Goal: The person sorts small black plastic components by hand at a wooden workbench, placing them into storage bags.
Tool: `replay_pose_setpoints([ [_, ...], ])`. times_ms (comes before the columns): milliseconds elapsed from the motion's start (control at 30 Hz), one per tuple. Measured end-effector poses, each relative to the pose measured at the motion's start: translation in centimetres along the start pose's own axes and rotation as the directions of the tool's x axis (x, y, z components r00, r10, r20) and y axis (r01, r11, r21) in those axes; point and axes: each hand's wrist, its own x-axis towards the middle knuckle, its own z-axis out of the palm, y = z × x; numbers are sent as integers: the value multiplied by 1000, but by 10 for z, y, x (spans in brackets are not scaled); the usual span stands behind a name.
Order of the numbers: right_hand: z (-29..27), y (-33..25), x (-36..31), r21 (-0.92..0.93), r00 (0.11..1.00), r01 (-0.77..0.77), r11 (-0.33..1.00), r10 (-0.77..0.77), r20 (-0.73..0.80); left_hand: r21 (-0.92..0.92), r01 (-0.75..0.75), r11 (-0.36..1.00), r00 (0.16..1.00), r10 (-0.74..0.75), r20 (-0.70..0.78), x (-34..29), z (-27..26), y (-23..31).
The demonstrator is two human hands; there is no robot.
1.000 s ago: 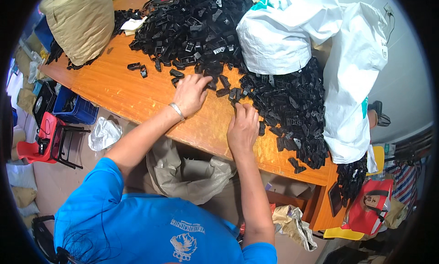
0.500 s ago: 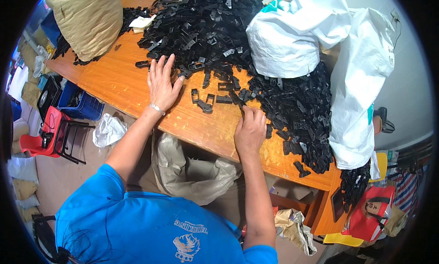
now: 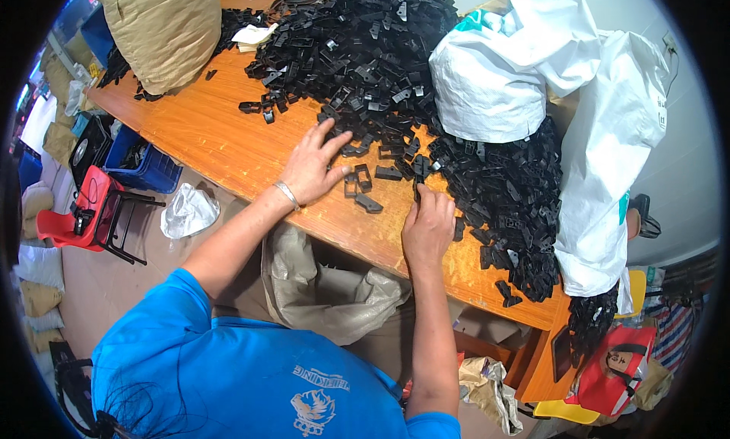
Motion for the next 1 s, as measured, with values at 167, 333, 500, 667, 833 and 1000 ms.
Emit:
replay_pose_setpoints([
  [167,1,2,1,10,1000,5,1000,-5,4,-8,-52,999,998,51,-47,-10,-10,9],
  [333,-8,2,-2,4,1000,-21,1000,21,22,43,93,995,923,-70,-379,15,-34,-41],
  [500,-2,-5,2,32,1000,-3,999,3,2,94,431,897,857,-375,-353,40,-45,-129],
  [667,-2,1,0,35,1000,4,999,-4,-16,83,327,941,920,-297,-257,49,-12,-81],
  [833,-2,2,0,31,1000,-3,1000,3,-20,-16,307,951,933,-305,-193,38,10,-40],
  [1000,-1,1,0,37,999,-25,999,26,-22,-104,268,958,947,-281,-153,22,15,-19],
])
